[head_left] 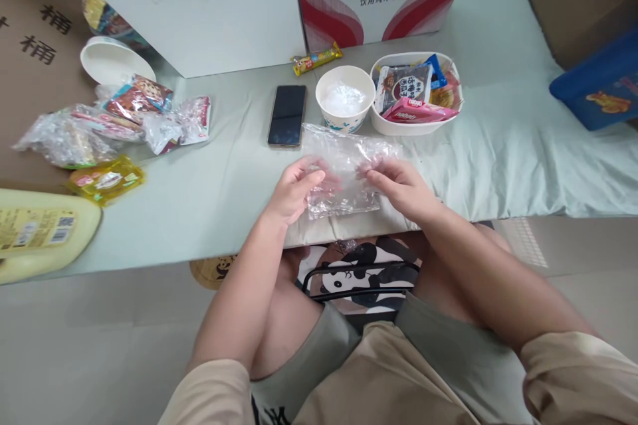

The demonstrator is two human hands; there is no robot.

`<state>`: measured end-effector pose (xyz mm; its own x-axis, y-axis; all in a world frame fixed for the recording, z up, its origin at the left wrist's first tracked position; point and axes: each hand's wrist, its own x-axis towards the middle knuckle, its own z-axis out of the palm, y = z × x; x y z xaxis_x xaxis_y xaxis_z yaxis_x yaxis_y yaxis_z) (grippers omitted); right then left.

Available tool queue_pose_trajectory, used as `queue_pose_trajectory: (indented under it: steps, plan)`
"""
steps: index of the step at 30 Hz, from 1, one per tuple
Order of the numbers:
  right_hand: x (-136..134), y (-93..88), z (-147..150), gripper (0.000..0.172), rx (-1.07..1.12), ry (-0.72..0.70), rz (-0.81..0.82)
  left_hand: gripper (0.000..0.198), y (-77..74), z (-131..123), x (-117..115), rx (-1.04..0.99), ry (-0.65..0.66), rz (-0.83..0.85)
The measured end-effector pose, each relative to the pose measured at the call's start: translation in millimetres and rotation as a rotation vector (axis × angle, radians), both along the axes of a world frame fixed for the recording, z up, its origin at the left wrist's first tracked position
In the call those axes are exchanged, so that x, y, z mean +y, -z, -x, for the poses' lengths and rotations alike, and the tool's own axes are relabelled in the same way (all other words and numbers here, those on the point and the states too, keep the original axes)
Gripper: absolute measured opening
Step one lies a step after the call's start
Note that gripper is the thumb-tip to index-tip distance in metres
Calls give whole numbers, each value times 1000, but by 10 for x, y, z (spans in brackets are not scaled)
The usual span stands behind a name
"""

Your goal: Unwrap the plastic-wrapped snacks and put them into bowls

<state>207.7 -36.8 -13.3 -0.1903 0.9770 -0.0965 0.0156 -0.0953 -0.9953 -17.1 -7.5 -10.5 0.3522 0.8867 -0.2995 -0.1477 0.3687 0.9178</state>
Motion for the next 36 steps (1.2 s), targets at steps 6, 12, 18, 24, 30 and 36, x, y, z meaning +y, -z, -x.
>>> queue_pose_trajectory:
  steps: [6,12,18,24,30,36]
  plan:
    - [-28,-44,-23,35,64,59,7,35,-21,59,7,113,-38,-67]
    - [-20,-102,-71,44,332,-47,47,31,-88,141,25,-40,40,-101]
    - [-31,-81,-22,36,-9,49,62,18,25,130,59,236,37,-247]
    - [-11,-62,-22,30,-123,310,24,26,92,173,104,496,-375,-516]
    - [-86,-72,15,22,-207,173,-278,34,106,-69,-83,377,-25,-489]
    - [-163,-28,98,30,-47,-102,-242,38,94,-212,-137,341,162,-486]
